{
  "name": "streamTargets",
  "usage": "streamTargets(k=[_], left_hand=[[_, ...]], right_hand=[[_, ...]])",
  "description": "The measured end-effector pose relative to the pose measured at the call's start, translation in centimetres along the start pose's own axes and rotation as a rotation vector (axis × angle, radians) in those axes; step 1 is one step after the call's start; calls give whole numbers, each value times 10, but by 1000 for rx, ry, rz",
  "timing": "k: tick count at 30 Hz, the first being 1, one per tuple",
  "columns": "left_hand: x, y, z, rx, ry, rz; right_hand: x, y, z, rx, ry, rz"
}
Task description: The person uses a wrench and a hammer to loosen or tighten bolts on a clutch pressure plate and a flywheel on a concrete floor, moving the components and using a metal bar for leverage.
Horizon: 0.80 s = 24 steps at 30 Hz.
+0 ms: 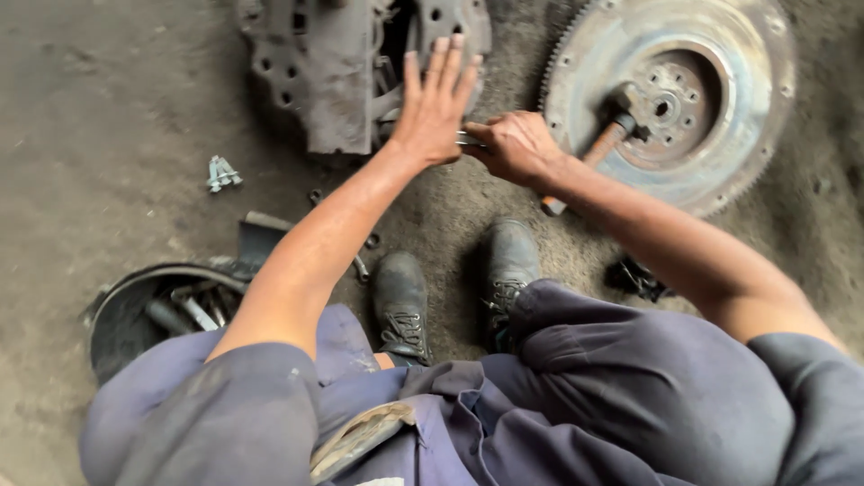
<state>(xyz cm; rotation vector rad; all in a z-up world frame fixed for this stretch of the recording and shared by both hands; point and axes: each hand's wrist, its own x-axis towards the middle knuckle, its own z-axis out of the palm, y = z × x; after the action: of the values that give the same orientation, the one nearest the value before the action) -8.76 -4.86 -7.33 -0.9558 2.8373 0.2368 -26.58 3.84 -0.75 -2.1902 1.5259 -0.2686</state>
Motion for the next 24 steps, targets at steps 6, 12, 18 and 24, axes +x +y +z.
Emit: streamTargets(k=[6,12,18,24], left_hand=[[-3,-1,0,-102,58,-36],[-3,-1,-4,-66,-14,-46],[-3,4,-3,-117,60,-66],[6,7,-20,-127,-83,-87]], right_hand=[[-75,32,-12,58,604,514],[-145,68,36,240,251,1304],[-142,68,74,211,254,1263],[-141,79,14,1192,451,1607]])
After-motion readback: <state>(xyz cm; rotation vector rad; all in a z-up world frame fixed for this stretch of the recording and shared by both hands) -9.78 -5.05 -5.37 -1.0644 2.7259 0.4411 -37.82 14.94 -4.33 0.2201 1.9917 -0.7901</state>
